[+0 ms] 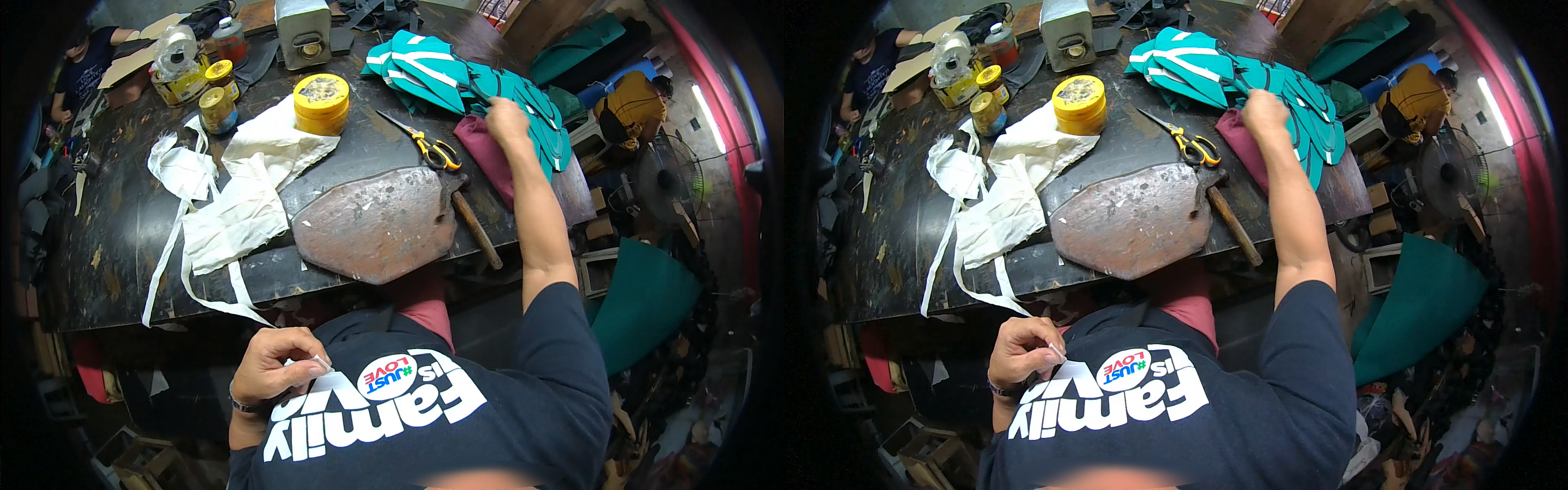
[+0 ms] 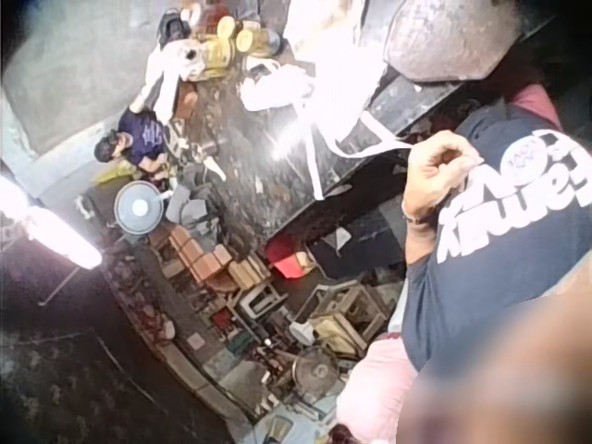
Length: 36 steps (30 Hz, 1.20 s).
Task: The person applies white tape to green foam pieces, trims the tape with scissors, and uses a hammer to press the tape into place. They then cut strips from a white fabric and continue assembling the foam parts with the tape.
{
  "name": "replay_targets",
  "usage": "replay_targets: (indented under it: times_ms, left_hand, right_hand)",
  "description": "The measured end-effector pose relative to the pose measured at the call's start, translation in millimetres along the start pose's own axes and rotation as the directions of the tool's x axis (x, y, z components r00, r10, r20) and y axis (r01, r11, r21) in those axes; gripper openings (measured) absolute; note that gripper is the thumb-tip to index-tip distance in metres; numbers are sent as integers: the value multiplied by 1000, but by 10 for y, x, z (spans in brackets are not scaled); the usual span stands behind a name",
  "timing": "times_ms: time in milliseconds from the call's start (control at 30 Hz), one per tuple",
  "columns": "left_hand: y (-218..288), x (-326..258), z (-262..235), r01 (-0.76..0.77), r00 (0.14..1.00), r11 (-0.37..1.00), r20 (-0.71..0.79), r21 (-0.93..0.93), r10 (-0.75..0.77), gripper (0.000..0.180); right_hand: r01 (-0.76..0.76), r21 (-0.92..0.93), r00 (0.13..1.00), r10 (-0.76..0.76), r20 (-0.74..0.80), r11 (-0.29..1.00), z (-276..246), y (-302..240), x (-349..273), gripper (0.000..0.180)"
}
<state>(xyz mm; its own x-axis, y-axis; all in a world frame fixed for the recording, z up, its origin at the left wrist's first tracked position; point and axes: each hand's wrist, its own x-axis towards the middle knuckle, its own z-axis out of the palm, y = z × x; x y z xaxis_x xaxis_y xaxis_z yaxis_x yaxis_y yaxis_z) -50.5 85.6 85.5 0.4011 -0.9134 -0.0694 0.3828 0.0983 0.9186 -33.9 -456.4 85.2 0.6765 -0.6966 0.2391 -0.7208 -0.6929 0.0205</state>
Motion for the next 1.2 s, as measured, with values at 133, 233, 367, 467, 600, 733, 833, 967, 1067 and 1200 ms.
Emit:
replay_targets:
  times_ms: [133, 233, 367, 467, 600, 733, 833, 967, 1067, 1200]
  left_hand:
    - [40, 93, 32, 33, 998, 999, -46, -13, -33, 8]
    - [62, 242, 97, -18, 1000, 1000, -24, -22, 17, 8]
    - [65, 450, 219, -57, 993, 985, 109, 163, 40, 8]
    - [1, 511, 282, -28, 988, 959, 155, 282, -17, 7]
    - [-139, 574, 286, -169, 982, 945, 128, 281, 138, 8]
    - [-197, 746, 266, -263, 962, 897, 22, 355, 273, 10]
    - [-157, 864, 306, -430, 896, 695, 177, 576, 407, 15]
    - [-97, 917, 385, -493, 867, 651, 262, 578, 424, 17]
    - [-72, 918, 352, -439, 899, 771, 230, 462, 374, 18]
    - [-129, 1005, 194, -352, 935, 737, 251, 577, 250, 35]
  right_hand:
    - [49, 188, 900, 38, -434, 981, -507, 174, -466, 27]
    - [538, 332, 712, -206, -671, 775, -681, -81, -1043, 28]
    - [779, 233, 530, -412, -741, 582, -426, -610, -1818, 39]
    - [821, 318, 570, -645, -509, 474, -150, -827, -2373, 37]
    - [752, 478, 635, -694, -340, 454, -39, -898, -2720, 39]
    - [212, 973, 810, -573, -126, 86, -226, -846, -2761, 35]
    - [-589, 775, 575, -792, 205, -227, -321, -931, -2835, 30]
    - [-891, 304, 268, -930, -252, -339, -205, -1172, -2887, 29]
    - [-854, 420, 326, -945, -26, -306, -169, -1010, -2913, 28]
    - [-624, 579, 616, -786, -49, -525, -210, -530, -2737, 26]
